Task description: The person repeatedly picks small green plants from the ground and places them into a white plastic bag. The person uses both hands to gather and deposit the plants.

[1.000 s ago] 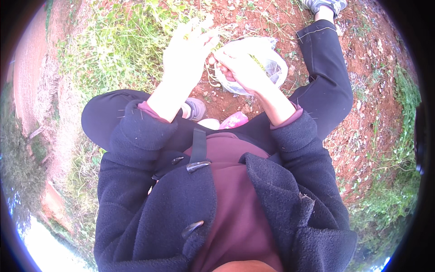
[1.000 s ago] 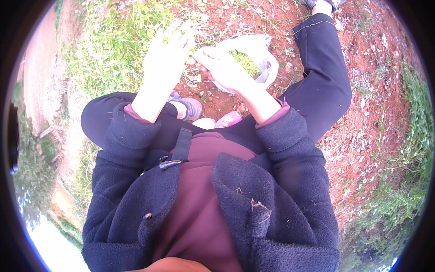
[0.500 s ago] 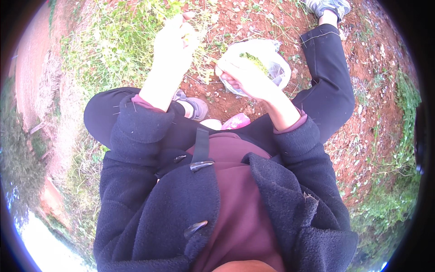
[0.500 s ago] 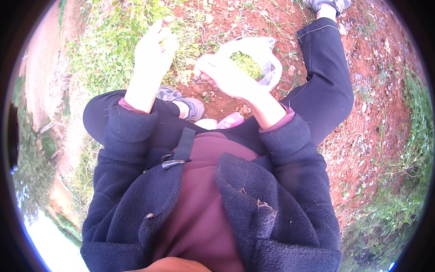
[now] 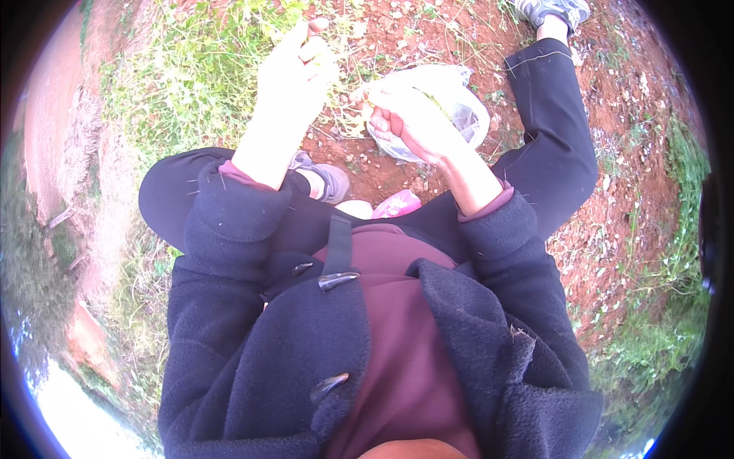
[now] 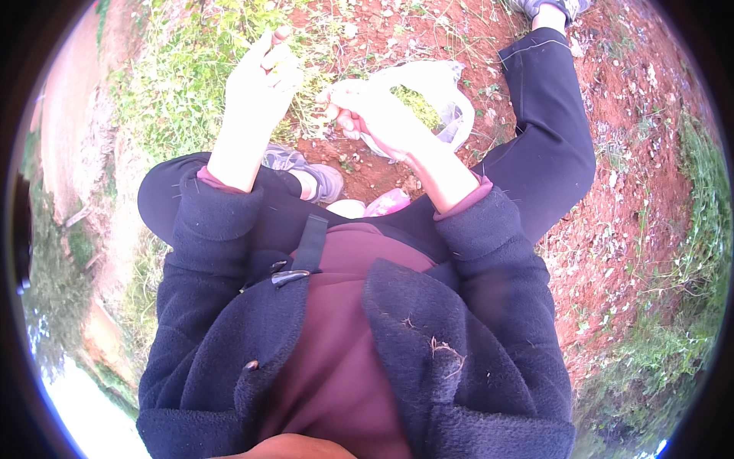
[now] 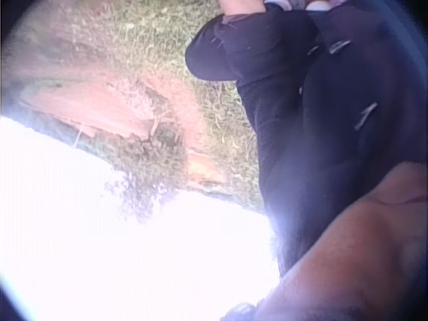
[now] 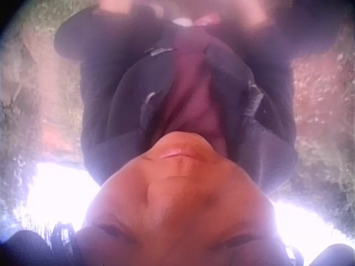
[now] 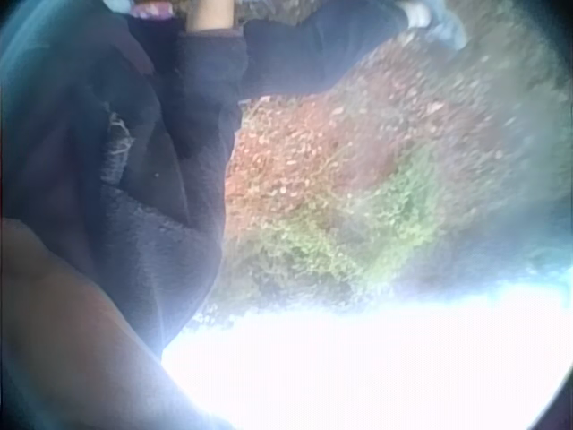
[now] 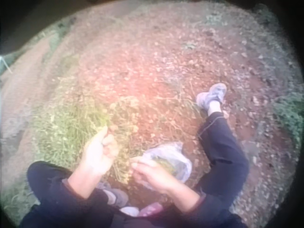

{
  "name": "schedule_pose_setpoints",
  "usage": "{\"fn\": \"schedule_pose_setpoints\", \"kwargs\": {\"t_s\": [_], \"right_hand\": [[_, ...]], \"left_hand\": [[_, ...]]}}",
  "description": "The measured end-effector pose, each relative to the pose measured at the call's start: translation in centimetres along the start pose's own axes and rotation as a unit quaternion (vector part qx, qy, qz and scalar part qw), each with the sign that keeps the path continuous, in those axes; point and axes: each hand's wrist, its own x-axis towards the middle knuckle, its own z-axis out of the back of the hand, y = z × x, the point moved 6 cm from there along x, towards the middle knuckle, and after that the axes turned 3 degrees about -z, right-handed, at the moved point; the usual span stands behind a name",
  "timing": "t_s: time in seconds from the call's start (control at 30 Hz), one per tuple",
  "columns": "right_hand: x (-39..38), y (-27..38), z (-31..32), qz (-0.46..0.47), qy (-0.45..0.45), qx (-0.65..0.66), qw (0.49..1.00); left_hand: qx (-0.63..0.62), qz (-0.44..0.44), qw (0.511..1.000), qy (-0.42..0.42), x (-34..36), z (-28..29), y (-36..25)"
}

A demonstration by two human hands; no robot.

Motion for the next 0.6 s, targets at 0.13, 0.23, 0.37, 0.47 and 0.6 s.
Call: {"fn": "schedule_pose_setpoints", "kwargs": {"t_s": [0.13, 0.23, 0.37, 0.47, 0.6], "right_hand": [[-0.1, -0.5, -0.2, -0.036, -0.001, -0.087, 0.996], [-0.5, -0.5, -0.2, -0.028, -0.016, -0.125, 0.992], [-1.2, 0.2, 0.6, -0.028, 0.013, -0.109, 0.994], [-1.1, 0.7, 1.0, -0.022, 0.030, -0.064, 0.997], [-0.2, 0.1, 0.0, -0.006, 0.016, 0.009, 1.000]], "left_hand": [[0.016, 0.011, 1.000, -0.012, -0.5, -0.5, 1.4], [0.047, 0.006, 0.997, -0.068, -0.7, -0.1, 1.9], [0.086, -0.038, 0.994, -0.047, -0.2, 0.2, -0.1], [0.024, -0.059, 0.998, -0.020, 0.3, 0.5, -1.4], [0.034, -0.040, 0.998, -0.037, 0.0, 0.7, 0.1]]}}
